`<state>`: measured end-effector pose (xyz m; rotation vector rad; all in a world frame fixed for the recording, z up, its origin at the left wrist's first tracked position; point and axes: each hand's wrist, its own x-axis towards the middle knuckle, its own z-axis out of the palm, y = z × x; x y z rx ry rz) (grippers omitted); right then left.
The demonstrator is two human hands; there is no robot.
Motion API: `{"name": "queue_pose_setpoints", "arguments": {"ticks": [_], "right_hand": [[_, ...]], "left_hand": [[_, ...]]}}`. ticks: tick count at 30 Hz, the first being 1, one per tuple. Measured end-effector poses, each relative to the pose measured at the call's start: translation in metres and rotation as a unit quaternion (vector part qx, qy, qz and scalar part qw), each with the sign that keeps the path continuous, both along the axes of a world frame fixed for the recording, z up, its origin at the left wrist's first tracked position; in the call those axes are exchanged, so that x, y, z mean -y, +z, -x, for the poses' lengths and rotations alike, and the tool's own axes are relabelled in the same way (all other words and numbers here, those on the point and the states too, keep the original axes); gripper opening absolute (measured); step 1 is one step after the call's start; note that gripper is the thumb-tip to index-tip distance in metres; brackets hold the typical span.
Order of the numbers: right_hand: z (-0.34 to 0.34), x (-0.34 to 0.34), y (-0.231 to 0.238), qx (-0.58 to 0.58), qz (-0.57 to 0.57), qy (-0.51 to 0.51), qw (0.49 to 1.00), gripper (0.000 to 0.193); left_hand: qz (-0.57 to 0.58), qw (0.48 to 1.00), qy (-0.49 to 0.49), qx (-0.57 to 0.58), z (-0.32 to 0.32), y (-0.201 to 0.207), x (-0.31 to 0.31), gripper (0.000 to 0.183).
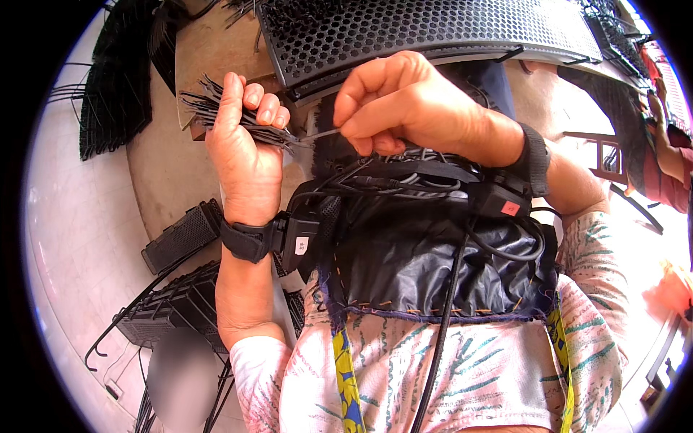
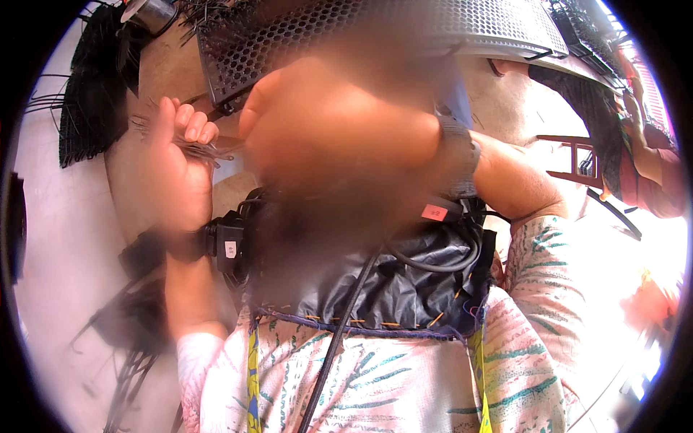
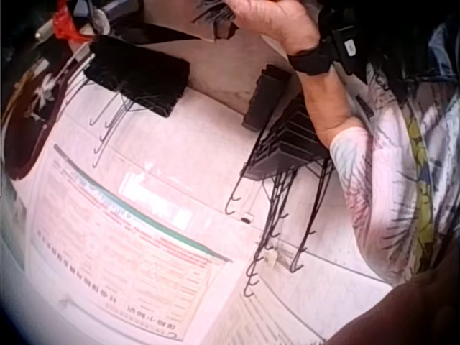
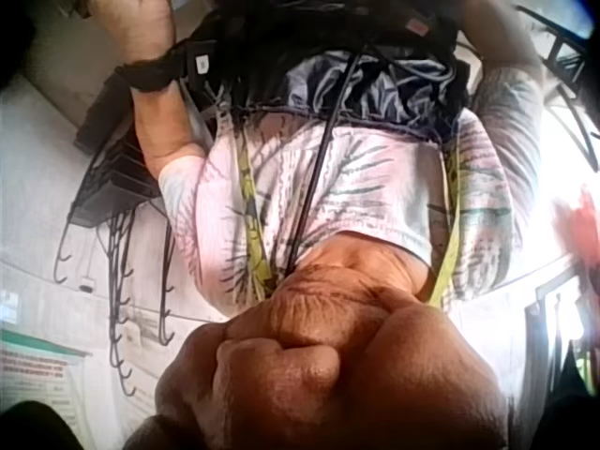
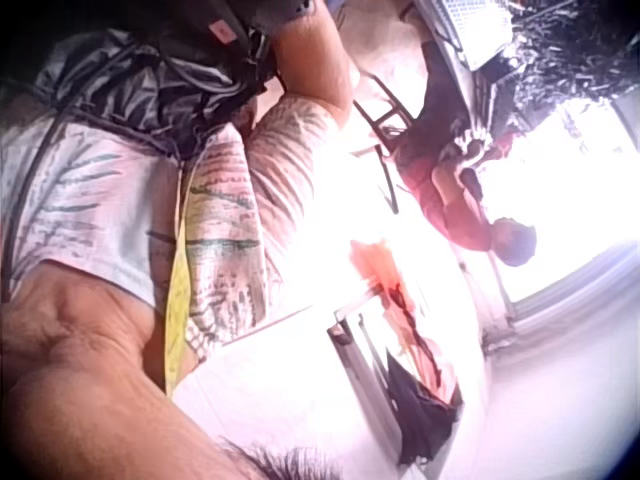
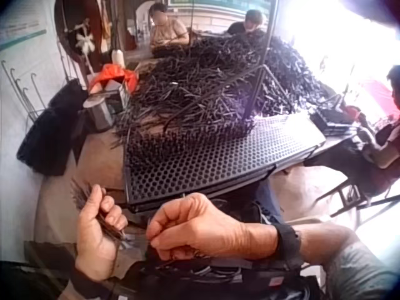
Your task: The person inserts black plastic components one by one into a plastic grid template to assemble a combined structure by hand.
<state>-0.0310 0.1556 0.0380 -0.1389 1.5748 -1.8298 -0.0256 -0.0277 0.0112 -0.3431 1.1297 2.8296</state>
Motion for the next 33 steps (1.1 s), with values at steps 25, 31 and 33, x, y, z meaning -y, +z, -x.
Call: {"name": "queue_pose_setpoints", "arguments": {"ticks": [25, 31, 33], "right_hand": [[0.051, -0.006, -0.001, -0.497, -0.169, -0.183, 0.831, 0.015], [0.050, -0.002, -0.005, -0.612, -0.078, -0.189, 0.764, 0.010], [0.051, -0.001, -0.007, -0.625, -0.071, -0.190, 0.754, 0.009]], "left_hand": [[0.005, 0.994, -0.064, 0.086, -0.032, 0.001, -0.014, 0.019], [0.005, 0.994, -0.053, 0.095, -0.025, -0.008, -0.003, 0.020], [-0.012, 0.994, -0.065, 0.087, -0.023, -0.012, 0.002, 0.020]]}}
